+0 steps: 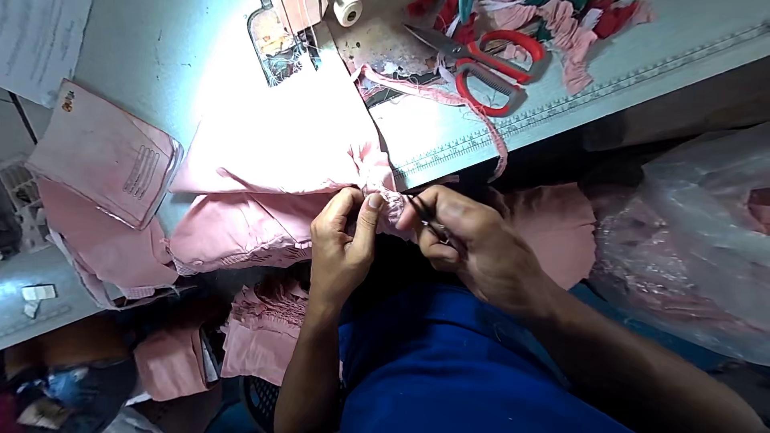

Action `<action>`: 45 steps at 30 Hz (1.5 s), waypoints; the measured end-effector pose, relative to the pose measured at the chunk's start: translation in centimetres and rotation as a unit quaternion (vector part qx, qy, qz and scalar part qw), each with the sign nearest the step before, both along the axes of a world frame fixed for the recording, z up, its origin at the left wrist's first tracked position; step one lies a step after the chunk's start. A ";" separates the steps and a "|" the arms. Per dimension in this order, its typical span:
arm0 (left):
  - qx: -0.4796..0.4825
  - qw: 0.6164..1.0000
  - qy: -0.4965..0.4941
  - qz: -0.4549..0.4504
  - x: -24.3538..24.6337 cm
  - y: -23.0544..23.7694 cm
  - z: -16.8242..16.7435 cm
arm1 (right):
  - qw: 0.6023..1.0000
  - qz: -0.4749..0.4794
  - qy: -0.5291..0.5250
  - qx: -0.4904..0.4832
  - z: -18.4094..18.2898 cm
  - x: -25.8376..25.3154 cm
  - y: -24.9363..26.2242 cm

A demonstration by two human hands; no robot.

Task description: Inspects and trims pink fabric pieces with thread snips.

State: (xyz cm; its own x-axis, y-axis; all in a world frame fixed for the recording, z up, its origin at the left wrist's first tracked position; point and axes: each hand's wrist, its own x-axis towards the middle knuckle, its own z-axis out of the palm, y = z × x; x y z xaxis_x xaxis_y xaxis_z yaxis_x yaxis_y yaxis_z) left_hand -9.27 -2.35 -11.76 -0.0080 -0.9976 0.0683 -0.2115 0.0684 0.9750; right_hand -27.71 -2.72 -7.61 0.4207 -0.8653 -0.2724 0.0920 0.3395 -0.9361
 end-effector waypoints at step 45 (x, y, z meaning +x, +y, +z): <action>-0.016 0.999 -0.043 -0.018 0.0 0.1 -0.4 | 0.909 -0.067 0.326 -0.253 -1.8 0.4 -1.8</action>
